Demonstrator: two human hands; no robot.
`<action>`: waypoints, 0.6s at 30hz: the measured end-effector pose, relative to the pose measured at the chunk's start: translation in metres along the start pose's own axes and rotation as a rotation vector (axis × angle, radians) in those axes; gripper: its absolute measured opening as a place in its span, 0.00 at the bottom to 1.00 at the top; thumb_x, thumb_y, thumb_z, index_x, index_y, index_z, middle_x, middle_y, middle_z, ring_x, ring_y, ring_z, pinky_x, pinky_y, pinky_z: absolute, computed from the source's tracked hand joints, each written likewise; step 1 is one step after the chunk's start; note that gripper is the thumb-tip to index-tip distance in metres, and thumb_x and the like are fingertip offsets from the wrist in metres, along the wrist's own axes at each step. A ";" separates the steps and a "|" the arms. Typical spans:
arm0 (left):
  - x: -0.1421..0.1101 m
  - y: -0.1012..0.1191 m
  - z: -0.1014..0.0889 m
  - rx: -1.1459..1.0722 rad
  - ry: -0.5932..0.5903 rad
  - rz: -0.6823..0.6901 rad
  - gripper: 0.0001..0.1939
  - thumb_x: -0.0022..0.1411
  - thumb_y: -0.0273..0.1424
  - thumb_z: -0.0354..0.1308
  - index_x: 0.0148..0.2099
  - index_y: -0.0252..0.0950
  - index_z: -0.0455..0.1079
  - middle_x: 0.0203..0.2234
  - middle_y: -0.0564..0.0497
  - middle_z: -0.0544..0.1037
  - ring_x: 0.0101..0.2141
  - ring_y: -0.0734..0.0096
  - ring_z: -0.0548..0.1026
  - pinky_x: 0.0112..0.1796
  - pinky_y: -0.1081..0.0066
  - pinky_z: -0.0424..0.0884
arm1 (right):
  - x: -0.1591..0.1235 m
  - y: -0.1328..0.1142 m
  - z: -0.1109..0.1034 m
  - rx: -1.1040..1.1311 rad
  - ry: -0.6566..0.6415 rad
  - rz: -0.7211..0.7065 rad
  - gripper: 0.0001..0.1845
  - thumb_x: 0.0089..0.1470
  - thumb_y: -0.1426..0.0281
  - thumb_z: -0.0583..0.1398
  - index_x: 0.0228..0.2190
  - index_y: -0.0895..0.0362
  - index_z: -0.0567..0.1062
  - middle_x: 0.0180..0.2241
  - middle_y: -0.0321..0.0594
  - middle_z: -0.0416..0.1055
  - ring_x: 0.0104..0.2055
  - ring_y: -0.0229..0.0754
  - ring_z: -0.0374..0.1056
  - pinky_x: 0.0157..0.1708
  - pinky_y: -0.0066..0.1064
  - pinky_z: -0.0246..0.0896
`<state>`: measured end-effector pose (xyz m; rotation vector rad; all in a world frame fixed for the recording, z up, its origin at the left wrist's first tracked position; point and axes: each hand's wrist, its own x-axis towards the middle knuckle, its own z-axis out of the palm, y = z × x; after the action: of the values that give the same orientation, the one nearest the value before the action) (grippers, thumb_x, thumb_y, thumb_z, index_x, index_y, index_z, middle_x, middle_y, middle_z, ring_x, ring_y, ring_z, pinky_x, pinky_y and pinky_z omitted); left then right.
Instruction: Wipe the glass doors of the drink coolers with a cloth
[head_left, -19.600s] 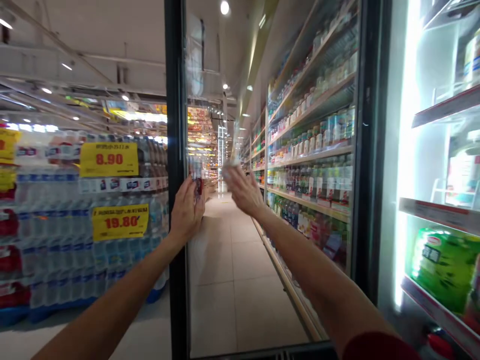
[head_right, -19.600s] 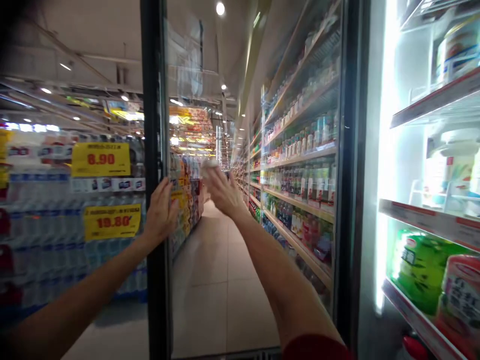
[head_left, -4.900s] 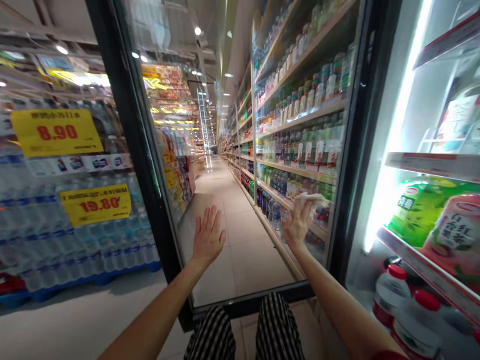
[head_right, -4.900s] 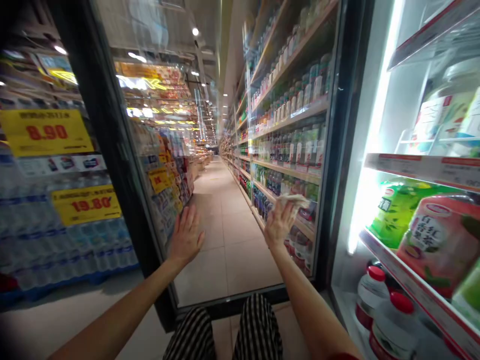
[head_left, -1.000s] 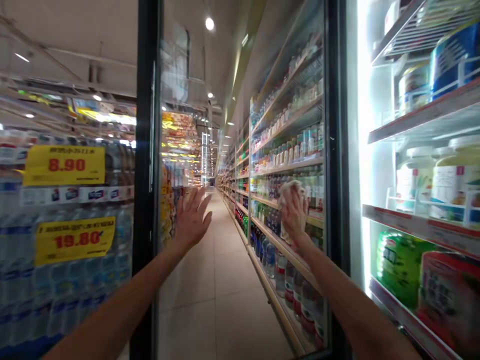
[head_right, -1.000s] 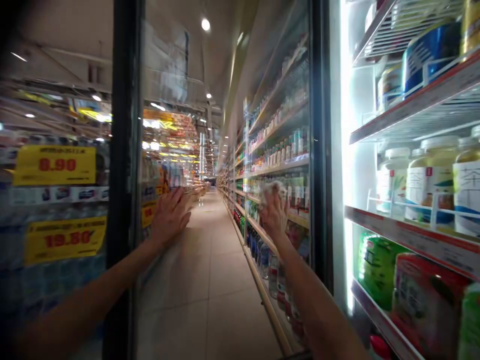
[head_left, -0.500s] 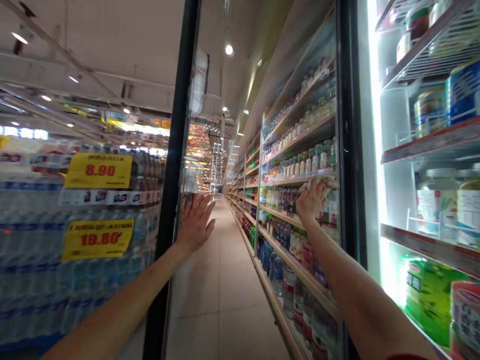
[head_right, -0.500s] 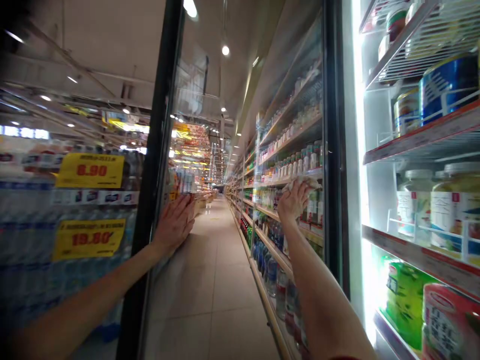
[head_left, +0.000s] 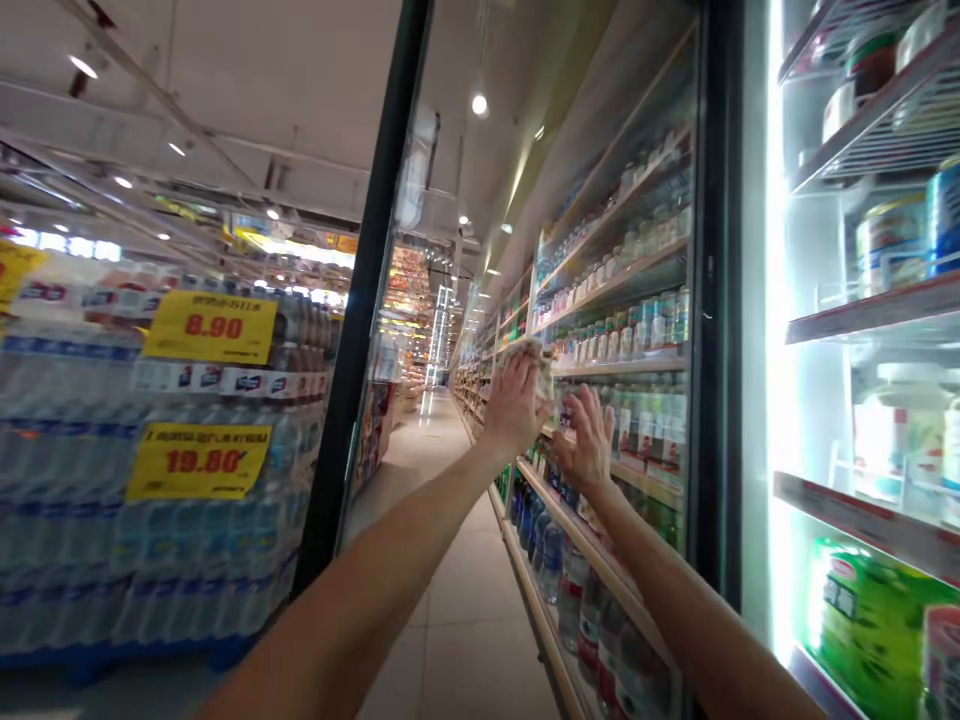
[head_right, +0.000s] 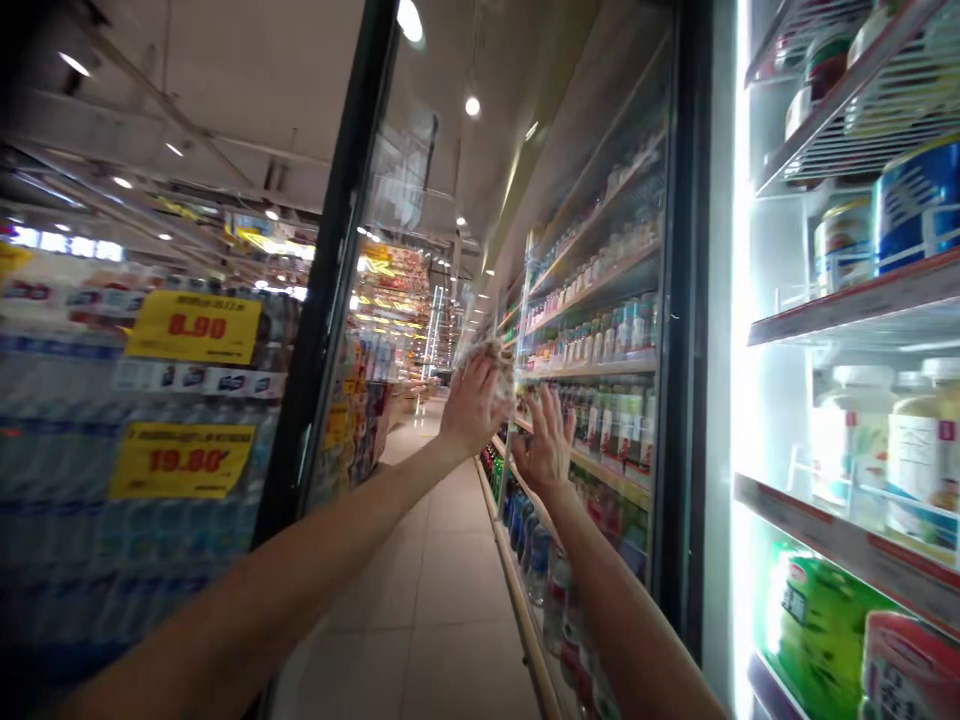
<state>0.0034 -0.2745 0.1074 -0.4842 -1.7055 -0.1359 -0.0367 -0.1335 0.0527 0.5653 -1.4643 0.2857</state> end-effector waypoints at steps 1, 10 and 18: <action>0.004 0.003 0.006 0.035 0.017 0.030 0.26 0.62 0.37 0.44 0.59 0.29 0.53 0.60 0.40 0.53 0.62 0.56 0.46 0.60 0.52 0.46 | -0.008 0.006 -0.001 -0.049 0.015 0.047 0.30 0.55 0.65 0.49 0.59 0.55 0.51 0.62 0.50 0.48 0.64 0.49 0.41 0.59 0.54 0.37; 0.051 -0.104 -0.047 0.123 0.251 -0.007 0.21 0.63 0.32 0.43 0.56 0.28 0.54 0.61 0.38 0.50 0.62 0.57 0.40 0.59 0.49 0.45 | -0.032 0.004 0.011 -0.159 -0.030 0.156 0.26 0.57 0.67 0.46 0.57 0.53 0.55 0.61 0.46 0.52 0.64 0.47 0.42 0.59 0.52 0.37; -0.004 -0.077 -0.034 0.104 -0.025 0.422 0.19 0.62 0.30 0.44 0.56 0.36 0.57 0.58 0.50 0.60 0.61 0.72 0.50 0.60 0.67 0.50 | -0.033 -0.002 0.012 -0.159 -0.023 0.178 0.26 0.57 0.66 0.46 0.57 0.55 0.56 0.61 0.48 0.50 0.64 0.49 0.41 0.58 0.52 0.37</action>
<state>0.0052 -0.3571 0.1241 -0.7574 -1.5891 0.2629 -0.0490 -0.1364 0.0203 0.3122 -1.5467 0.2996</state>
